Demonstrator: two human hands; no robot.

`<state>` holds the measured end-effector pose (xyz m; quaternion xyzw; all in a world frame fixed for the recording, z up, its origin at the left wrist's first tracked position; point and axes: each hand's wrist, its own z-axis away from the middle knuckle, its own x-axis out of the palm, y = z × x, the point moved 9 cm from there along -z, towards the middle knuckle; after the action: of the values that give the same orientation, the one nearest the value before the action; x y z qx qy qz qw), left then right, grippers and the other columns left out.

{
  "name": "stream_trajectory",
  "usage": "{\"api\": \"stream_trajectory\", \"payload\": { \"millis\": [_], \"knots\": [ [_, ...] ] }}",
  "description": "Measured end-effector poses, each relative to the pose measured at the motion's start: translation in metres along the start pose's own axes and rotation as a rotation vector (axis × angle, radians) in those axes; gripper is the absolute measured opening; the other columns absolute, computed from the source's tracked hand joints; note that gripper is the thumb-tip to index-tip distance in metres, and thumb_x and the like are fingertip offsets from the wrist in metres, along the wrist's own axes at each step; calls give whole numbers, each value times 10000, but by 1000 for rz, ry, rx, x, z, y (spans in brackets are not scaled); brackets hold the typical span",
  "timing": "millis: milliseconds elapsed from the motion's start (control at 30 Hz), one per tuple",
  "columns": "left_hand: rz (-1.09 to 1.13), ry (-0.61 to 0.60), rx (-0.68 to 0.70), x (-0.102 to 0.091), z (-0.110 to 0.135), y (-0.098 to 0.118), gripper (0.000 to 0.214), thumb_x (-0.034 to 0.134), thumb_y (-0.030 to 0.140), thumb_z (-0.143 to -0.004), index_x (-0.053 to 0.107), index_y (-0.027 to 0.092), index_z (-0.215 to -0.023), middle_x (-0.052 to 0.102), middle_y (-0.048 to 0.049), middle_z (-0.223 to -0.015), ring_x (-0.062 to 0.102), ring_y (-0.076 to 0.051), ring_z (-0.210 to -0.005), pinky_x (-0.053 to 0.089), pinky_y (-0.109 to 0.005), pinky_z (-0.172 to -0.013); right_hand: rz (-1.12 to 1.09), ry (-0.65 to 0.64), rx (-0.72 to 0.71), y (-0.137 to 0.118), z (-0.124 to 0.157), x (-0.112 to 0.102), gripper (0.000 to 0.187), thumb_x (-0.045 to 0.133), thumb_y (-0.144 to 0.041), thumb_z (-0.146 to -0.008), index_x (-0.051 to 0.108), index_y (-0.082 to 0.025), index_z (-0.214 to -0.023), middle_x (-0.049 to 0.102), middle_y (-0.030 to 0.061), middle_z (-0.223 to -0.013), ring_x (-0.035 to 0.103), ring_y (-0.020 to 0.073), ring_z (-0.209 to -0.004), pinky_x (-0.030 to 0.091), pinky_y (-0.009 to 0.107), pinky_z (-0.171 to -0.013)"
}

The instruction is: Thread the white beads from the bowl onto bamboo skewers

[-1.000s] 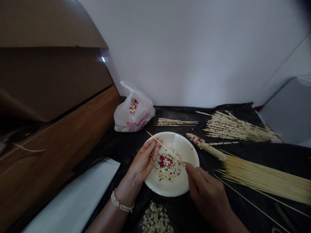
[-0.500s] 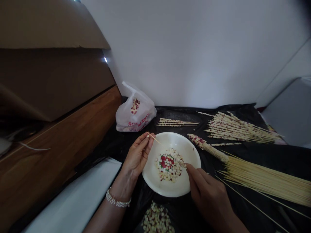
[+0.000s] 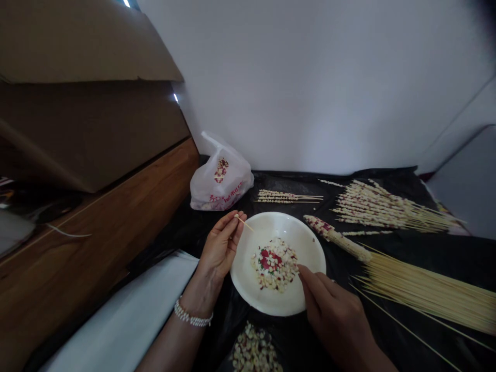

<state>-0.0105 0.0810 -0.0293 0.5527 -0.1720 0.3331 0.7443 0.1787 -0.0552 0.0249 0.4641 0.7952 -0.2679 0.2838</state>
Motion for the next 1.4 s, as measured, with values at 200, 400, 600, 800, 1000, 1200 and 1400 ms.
{"api": "stream_trajectory", "payload": {
  "millis": [200,400,600,800,1000,1200,1400],
  "knots": [
    [19,11,14,-1,0,1,186,568,-35,-832,684,94,-898,742,-106,-910,720,-136,-814,586,-177,-726,10,9,-1,0,1,0,342,369,-61,-907,702,-56,-988,706,81,-683,614,125,-446,533,221,-488],
    [32,9,11,0,-1,1,190,576,-40,-824,687,96,-897,744,-106,-925,720,-143,-838,587,-173,-725,5,-3,0,1,3,1,343,372,-69,-902,702,-58,-994,708,87,-692,619,132,-454,535,228,-475],
    [42,27,-8,-1,0,-1,200,596,-36,-812,689,109,-913,745,-99,-938,720,-144,-848,587,-172,-729,14,-6,-3,1,2,0,343,374,-63,-889,704,-56,-981,719,97,-714,608,127,-439,524,220,-449],
    [29,20,1,-1,0,-1,195,598,-36,-810,693,106,-903,744,-104,-954,718,-148,-869,584,-175,-745,11,-11,-1,0,0,0,343,376,-47,-880,704,-43,-982,720,106,-721,608,135,-437,523,234,-442],
    [11,25,37,-1,0,1,196,606,-47,-797,703,100,-882,749,-108,-942,718,-148,-866,581,-170,-747,16,-15,17,1,2,1,336,377,-66,-897,701,-56,-984,715,97,-711,624,140,-456,533,233,-467],
    [15,40,52,-1,1,2,202,627,-52,-774,708,107,-869,753,-99,-924,717,-144,-875,574,-167,-766,25,-7,18,0,1,0,338,370,-80,-906,700,-61,-978,723,100,-721,621,138,-449,528,226,-454],
    [-34,32,99,-1,0,4,189,635,-48,-766,718,106,-839,756,-101,-894,716,-135,-850,567,-172,-776,39,-3,10,-1,-2,-2,351,363,-80,-905,710,-59,-952,720,98,-699,600,135,-416,525,230,-444]
  ]
}}
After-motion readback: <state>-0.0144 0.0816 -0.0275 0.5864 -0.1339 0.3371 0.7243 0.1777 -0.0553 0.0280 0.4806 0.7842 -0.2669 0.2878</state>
